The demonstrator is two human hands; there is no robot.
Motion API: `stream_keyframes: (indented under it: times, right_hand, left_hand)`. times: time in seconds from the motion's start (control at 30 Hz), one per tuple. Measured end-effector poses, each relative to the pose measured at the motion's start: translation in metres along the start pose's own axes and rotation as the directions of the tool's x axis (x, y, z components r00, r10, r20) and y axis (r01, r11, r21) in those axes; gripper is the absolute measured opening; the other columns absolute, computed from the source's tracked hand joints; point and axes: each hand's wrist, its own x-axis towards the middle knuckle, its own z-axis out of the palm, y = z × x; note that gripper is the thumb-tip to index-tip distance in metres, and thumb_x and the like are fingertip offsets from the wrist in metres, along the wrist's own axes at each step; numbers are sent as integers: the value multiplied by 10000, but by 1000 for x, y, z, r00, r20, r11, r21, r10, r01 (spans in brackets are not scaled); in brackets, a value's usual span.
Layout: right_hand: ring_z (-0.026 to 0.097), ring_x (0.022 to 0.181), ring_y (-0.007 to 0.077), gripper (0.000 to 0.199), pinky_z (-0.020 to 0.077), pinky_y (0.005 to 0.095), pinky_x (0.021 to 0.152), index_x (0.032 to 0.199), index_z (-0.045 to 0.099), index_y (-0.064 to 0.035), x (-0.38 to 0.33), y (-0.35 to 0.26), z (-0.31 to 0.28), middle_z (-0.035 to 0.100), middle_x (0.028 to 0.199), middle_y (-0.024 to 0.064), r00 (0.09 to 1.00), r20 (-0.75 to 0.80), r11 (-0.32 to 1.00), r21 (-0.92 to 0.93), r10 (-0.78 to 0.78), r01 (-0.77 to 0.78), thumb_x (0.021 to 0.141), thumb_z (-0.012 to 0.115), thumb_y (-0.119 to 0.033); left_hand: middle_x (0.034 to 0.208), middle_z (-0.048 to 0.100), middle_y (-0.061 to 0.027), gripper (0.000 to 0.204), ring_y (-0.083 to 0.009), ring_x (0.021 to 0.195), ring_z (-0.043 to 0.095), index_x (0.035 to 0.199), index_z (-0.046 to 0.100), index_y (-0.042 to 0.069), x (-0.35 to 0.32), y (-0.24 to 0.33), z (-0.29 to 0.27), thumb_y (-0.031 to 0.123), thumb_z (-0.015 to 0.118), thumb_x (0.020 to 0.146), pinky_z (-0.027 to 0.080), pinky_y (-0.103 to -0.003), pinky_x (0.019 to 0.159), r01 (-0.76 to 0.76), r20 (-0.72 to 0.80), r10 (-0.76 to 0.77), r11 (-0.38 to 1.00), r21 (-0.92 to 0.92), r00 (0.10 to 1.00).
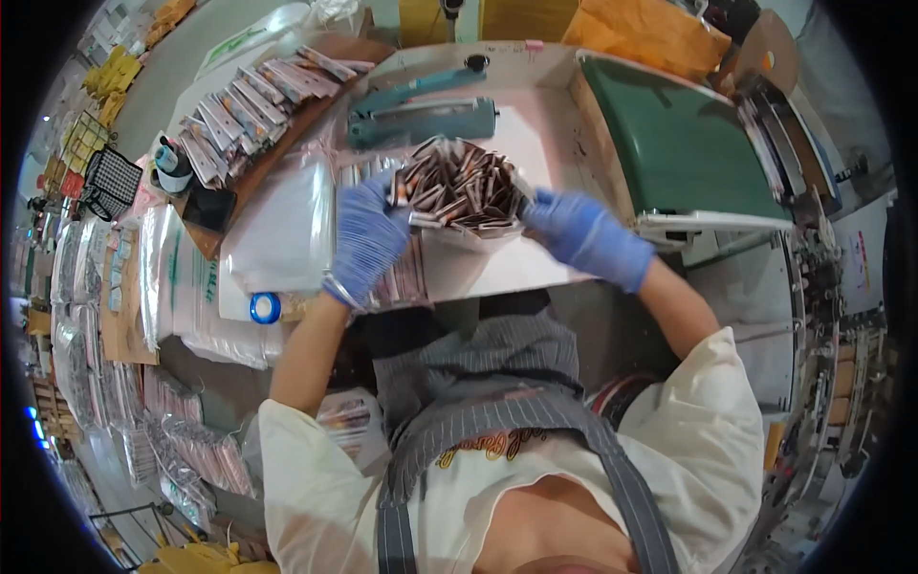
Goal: Gathering products from a conveyor belt and sealing them into plastic bags.
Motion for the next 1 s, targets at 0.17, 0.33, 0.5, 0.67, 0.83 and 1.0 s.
stream_keyframes:
  times: [0.17,0.33,0.5,0.67,0.83,1.0]
  right_hand:
    - [525,692,358,134,441,403,600,790,543,-38,48,-5,-63,531,781,146,927,-373,998,-47,-49,34,702,636,-78]
    - [531,736,321,212,438,395,636,863,535,-39,67,-41,-45,516,793,123,891,-445,904,-412,-89,-116,688,630,-110]
    - [532,736,287,210,421,399,655,846,520,-25,61,-11,0,528,823,123,894,-434,964,-264,-112,-7,675,626,-84]
    - [500,552,330,75,389,400,497,772,512,-43,149,52,-6,524,688,160,817,-574,998,-63,-55,22,779,578,-79]
    - [562,665,331,151,439,390,581,850,536,-50,191,237,98,551,716,175,409,-791,696,29,455,-717,843,523,-200]
    - [570,708,313,141,456,351,660,889,566,-58,262,174,84,597,770,158,553,-731,907,404,400,-122,842,517,-181]
  left_hand:
    - [664,596,-47,64,-147,562,613,787,585,-33,27,52,4,-5,531,808,497,-249,493,-396,47,423,795,461,905]
    - [702,608,-71,98,-140,525,612,805,586,-22,26,49,22,23,508,845,480,-234,424,-289,56,283,932,220,957]
    - [887,625,-60,245,-144,775,615,960,580,-26,20,6,28,122,654,780,506,-264,699,-727,293,667,655,208,685]
    - [909,622,-40,518,-128,865,579,1058,537,-18,84,-72,38,163,785,641,475,-272,770,-722,373,618,596,351,692]
    - [820,603,-45,371,-123,791,583,882,587,23,183,-178,58,109,808,598,505,-268,685,152,231,-173,983,107,958]
    - [832,632,-11,342,-113,766,577,949,658,49,222,-159,-9,307,689,727,438,-267,744,87,333,-21,979,-187,943]
